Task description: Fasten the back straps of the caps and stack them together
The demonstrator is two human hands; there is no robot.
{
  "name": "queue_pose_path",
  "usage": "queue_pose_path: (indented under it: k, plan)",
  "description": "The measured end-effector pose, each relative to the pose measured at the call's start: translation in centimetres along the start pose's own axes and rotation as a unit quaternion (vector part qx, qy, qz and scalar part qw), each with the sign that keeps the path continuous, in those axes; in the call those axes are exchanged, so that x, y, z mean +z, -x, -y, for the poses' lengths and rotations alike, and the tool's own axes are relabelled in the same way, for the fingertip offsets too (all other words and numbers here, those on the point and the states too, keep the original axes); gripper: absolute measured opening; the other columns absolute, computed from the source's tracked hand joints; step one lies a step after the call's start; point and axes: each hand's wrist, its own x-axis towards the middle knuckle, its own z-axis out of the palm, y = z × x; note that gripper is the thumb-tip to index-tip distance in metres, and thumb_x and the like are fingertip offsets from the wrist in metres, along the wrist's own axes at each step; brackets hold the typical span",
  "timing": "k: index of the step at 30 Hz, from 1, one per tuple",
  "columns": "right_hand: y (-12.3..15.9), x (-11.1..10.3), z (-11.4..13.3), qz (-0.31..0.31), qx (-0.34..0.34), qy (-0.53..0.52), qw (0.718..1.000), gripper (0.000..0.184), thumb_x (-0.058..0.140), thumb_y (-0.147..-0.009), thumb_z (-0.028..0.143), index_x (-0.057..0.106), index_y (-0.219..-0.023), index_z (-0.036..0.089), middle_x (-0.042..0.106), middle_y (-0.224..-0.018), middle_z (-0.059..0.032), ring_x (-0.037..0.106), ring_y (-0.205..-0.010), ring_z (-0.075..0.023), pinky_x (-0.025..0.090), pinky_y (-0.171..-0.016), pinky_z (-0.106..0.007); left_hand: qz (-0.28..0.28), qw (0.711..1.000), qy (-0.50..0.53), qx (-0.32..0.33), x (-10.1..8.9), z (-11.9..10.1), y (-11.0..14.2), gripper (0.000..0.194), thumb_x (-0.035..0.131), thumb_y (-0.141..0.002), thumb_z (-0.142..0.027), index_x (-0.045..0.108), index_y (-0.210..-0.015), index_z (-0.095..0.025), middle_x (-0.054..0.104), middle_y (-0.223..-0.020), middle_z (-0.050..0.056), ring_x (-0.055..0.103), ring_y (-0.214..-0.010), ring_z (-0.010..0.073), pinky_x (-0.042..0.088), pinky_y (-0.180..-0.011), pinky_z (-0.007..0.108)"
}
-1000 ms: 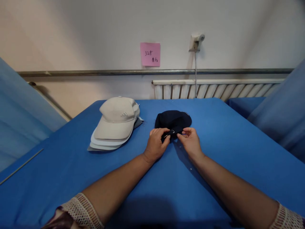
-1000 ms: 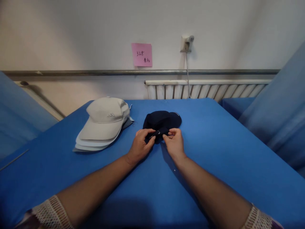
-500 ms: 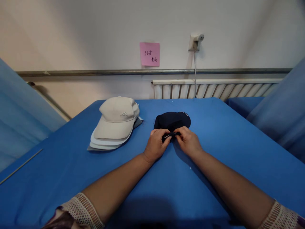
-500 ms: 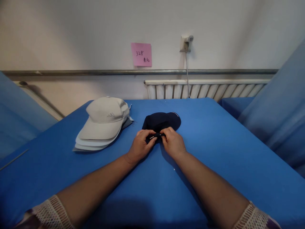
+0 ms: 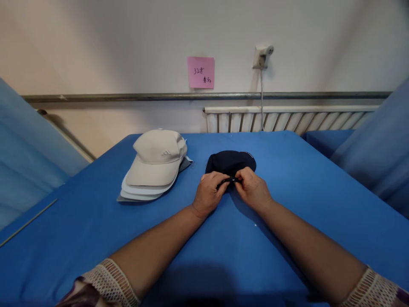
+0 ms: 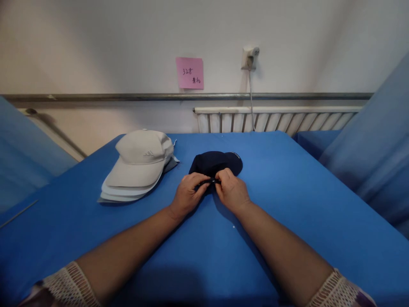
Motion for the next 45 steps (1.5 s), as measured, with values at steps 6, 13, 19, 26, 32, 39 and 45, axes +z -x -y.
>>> queue_pose_path:
  k: [6, 13, 19, 26, 32, 39, 45]
  plan:
    - [0.0, -0.1, 0.0, -0.009, 0.005, -0.009, 1.000, 0.021, 0.049, -0.081, 0.013, 0.053, -0.100, 0.020, 0.059, -0.093, -0.0073, 0.059, -0.081, -0.0194, 0.046, -0.069, -0.030, -0.017, 1.000, 0.005, 0.013, -0.2, -0.2, 0.0, 0.018, 0.056, -0.089, -0.025, 0.064, -0.105, -0.023, 0.069, -0.099, 0.005, 0.062, -0.096, 0.0197, 0.041, -0.089, 0.038]
    - [-0.1, -0.4, 0.2, -0.009, 0.020, 0.007, 1.000, 0.018, 0.047, -0.079, 0.012, 0.052, -0.094, 0.021, 0.059, -0.106, -0.0100, 0.061, -0.087, -0.0207, 0.047, -0.068, -0.031, -0.004, 0.999, -0.007, 0.036, -0.2, -0.3, 0.1, 0.019, 0.052, -0.090, -0.021, 0.063, -0.106, -0.024, 0.068, -0.098, 0.004, 0.061, -0.096, 0.0189, 0.042, -0.090, 0.037]
    - [0.0, -0.1, -0.4, 0.010, 0.045, 0.003, 0.999, 0.023, 0.047, -0.079, 0.011, 0.054, -0.100, 0.020, 0.066, -0.100, -0.0084, 0.065, -0.084, -0.0216, 0.049, -0.073, -0.034, 0.000, 0.999, -0.001, 0.042, -0.1, -0.2, 0.2, 0.020, 0.051, -0.090, -0.019, 0.063, -0.106, -0.023, 0.067, -0.099, 0.005, 0.061, -0.096, 0.0191, 0.042, -0.089, 0.038]
    - [-0.3, -0.4, -1.4, 0.017, -0.030, -0.102, 0.994, 0.021, 0.046, -0.091, 0.019, 0.061, -0.105, 0.022, 0.065, -0.112, -0.0079, 0.063, -0.098, -0.0193, 0.050, -0.081, -0.031, 0.012, 0.994, 0.106, -0.033, -0.2, 0.1, -0.1, 0.020, 0.051, -0.090, -0.027, 0.065, -0.102, -0.020, 0.065, -0.092, 0.004, 0.059, -0.088, 0.0178, 0.045, -0.084, 0.034]
    - [-0.6, -0.5, -1.5, 0.093, 0.027, -0.157, 0.983, 0.020, 0.048, -0.092, 0.031, 0.065, -0.087, 0.022, 0.065, -0.079, -0.0019, 0.060, -0.072, -0.0153, 0.045, -0.066, -0.027, 0.069, 0.935, 0.287, -0.197, 0.5, 1.0, -0.6, 0.028, 0.055, -0.083, -0.042, 0.064, -0.081, -0.015, 0.055, -0.067, -0.001, 0.050, -0.063, 0.0128, 0.040, -0.060, 0.025]
    - [-0.6, 0.5, -2.1, 0.104, 0.171, -0.289, 0.936, 0.022, 0.055, -0.084, 0.039, 0.056, -0.073, 0.021, 0.051, -0.060, 0.0037, 0.045, -0.055, -0.0113, 0.035, -0.053, -0.024, 0.088, 0.937, 0.281, -0.186, 0.2, 0.8, -0.7, 0.029, 0.061, -0.080, -0.044, 0.065, -0.088, -0.017, 0.062, -0.078, 0.001, 0.056, -0.074, 0.0151, 0.043, -0.068, 0.027]
    - [-0.6, 0.9, -2.6, 0.100, 0.200, -0.323, 0.920, 0.020, 0.056, -0.082, 0.040, 0.054, -0.075, 0.021, 0.051, -0.062, 0.0039, 0.044, -0.055, -0.0107, 0.036, -0.053, -0.023, 0.075, 0.981, 0.160, -0.086, 0.3, 0.4, -0.1, 0.039, 0.072, -0.072, -0.027, 0.062, -0.109, -0.020, 0.067, -0.106, 0.005, 0.061, -0.096, 0.0206, 0.046, -0.088, 0.034]
